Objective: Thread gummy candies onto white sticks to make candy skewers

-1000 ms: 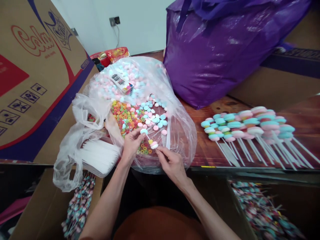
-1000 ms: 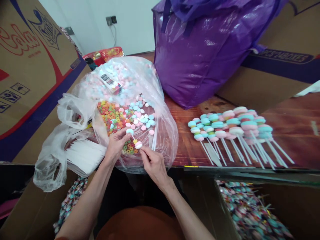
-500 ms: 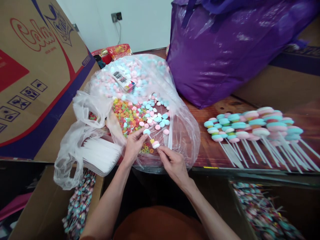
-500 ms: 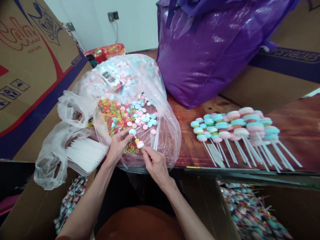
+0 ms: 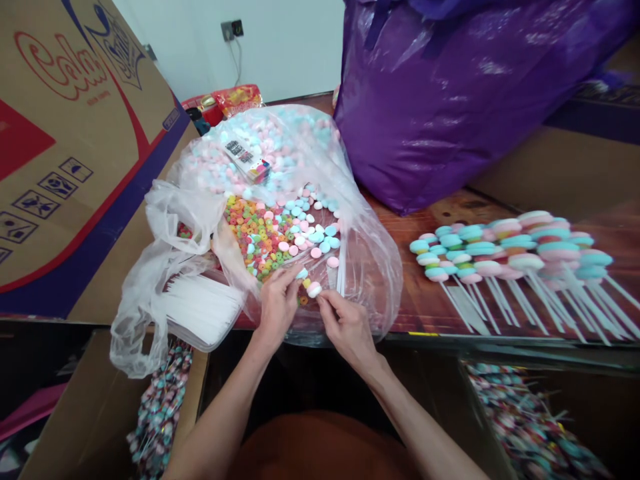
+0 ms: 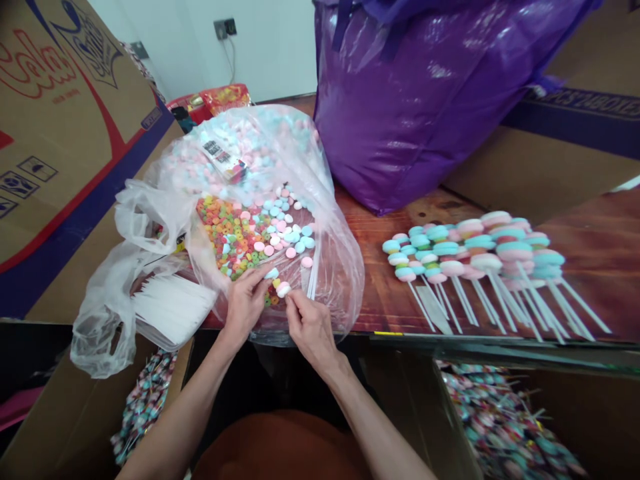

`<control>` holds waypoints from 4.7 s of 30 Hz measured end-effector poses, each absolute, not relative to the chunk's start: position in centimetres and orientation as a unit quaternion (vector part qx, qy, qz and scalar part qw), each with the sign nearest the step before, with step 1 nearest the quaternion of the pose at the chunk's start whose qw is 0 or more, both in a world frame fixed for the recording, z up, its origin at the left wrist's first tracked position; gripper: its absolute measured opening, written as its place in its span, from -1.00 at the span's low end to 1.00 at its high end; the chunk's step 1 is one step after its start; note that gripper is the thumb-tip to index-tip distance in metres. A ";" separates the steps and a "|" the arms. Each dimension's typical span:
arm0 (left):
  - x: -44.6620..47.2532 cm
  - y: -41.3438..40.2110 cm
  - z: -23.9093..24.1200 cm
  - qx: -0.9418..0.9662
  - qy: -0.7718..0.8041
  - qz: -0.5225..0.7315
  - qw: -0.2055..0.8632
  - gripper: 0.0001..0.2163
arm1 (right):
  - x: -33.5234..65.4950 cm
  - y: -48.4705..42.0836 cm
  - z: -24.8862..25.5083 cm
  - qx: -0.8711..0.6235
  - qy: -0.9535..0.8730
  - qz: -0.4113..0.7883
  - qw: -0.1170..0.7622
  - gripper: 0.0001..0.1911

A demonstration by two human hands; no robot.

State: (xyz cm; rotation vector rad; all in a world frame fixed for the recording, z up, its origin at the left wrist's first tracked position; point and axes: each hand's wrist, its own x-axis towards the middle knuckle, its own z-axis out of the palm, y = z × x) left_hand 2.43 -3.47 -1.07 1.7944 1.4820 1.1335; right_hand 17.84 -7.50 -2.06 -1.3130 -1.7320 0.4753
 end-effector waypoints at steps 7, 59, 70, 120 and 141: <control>3.4 -6.4 -0.4 0.703 0.539 0.395 0.242 -0.69 | 18.0 -7.7 -2.2 -0.509 -0.715 0.195 0.439 -0.80; 0.7 -0.4 0.3 0.749 0.597 0.226 0.178 -0.79 | 17.4 -8.0 -2.6 -0.543 -0.693 0.132 0.456 -0.82; -0.1 -0.3 0.6 0.803 0.524 0.187 0.213 -0.82 | 17.5 -8.0 -2.4 -0.541 -0.669 0.143 0.489 -0.83; 2.8 -2.8 0.5 0.273 0.494 0.440 0.698 -0.57 | 17.8 -8.2 -2.6 -0.514 -0.707 0.149 0.462 -0.80; 2.5 3.8 0.6 0.754 0.586 0.259 0.143 -0.82 | 17.3 -7.9 -3.0 -0.554 -0.692 0.104 0.451 -0.78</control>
